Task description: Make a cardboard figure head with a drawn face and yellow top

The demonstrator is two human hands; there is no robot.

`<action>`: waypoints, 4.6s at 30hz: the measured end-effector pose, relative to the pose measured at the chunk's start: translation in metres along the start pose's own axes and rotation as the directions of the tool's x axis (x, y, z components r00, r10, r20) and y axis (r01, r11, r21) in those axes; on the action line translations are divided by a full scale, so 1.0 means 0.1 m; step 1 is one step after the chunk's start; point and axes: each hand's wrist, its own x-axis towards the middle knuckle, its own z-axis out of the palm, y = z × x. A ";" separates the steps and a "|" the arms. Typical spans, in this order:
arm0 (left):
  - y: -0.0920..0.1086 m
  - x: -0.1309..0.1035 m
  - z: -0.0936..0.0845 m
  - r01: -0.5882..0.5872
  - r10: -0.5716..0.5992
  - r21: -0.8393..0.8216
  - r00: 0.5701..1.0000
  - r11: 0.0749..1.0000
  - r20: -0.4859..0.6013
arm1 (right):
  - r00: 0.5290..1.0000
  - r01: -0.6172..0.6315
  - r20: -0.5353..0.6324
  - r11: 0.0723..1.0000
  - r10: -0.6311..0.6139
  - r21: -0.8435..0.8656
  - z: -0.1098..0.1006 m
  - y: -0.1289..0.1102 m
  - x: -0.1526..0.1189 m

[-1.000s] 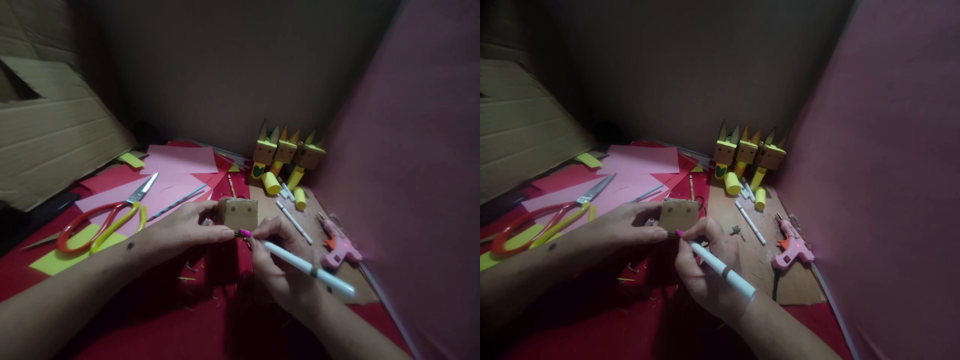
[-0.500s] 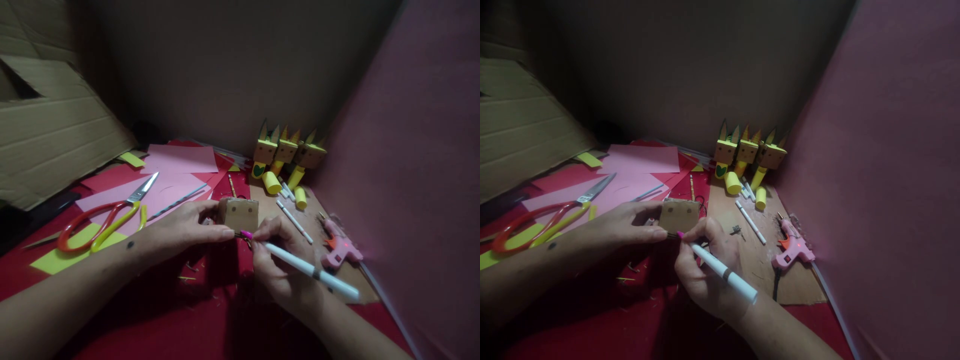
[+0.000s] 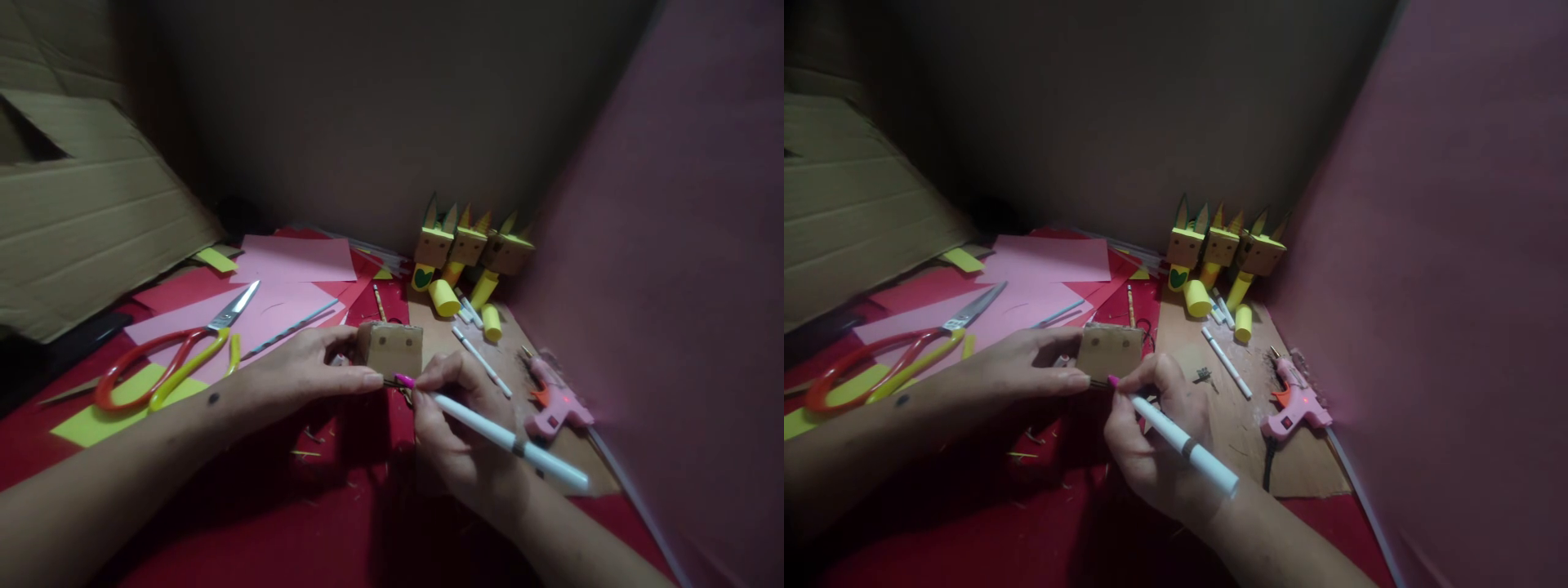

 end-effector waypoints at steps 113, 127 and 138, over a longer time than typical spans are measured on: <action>-0.04 0.00 0.09 -0.065 0.064 -0.207 0.998 0.976 -0.008 | 0.996 0.084 -0.019 0.987 -0.087 -0.136 0.00 0.00 0.00; -0.03 0.01 0.08 -0.059 0.056 -0.178 0.998 0.982 -0.019 | 0.996 0.092 0.005 0.995 -0.092 -0.043 0.01 0.03 0.01; -0.02 0.01 0.10 -0.073 0.075 -0.231 0.997 0.970 -0.001 | 0.998 0.061 -0.005 0.993 -0.061 -0.097 0.02 0.01 -0.01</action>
